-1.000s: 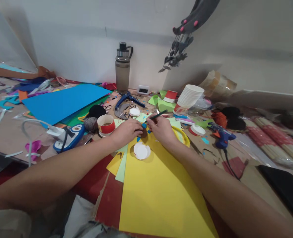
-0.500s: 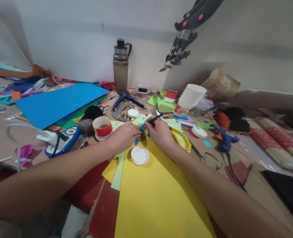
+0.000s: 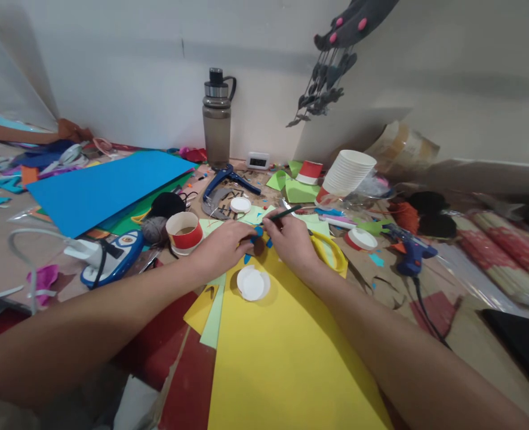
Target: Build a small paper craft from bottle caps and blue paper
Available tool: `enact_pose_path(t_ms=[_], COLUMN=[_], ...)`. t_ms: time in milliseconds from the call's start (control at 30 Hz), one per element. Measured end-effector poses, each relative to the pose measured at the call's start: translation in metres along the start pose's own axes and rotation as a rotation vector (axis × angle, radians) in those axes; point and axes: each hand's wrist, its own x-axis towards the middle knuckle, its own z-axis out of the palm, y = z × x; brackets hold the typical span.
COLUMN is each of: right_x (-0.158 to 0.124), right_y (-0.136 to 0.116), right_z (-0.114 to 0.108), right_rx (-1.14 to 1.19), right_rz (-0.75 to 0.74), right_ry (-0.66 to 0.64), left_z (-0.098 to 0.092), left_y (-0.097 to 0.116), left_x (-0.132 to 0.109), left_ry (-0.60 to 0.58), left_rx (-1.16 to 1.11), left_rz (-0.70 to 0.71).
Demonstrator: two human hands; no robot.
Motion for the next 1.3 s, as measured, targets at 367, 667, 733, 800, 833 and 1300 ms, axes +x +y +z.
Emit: enact_pose_path(t_ms=[367, 667, 733, 800, 833, 1300], right_x=[-0.001, 0.0, 0.0, -0.002, -0.003, -0.005], right_y=[0.002, -0.005, -0.011, -0.017, -0.019, -0.04], right_z=[0.002, -0.003, -0.008, -0.012, -0.013, -0.026], right_rx=[0.196, 0.36, 0.421, 0.471, 0.491, 0.485], right_rz=[0.029, -0.038, -0.046, -0.042, -0.041, -0.217], right_ry=[0.107, 0.208, 0.246, 0.27, 0.275, 0.364], left_z=[-0.006, -0.01, -0.013, -0.015, -0.016, -0.025], left_y=[0.01, -0.001, -0.004, -0.007, -0.008, 0.021], left_x=[0.006, 0.023, 0.025, 0.026, 0.026, 0.049], left_ry=[-0.035, 0.044, 0.043, 0.061, 0.078, 0.318], left_rx=[-0.007, -0.542, -0.649, -0.727, -0.766, -1.27], left_rz=[-0.176, -0.468, -0.46, -0.428, -0.429, -0.365])
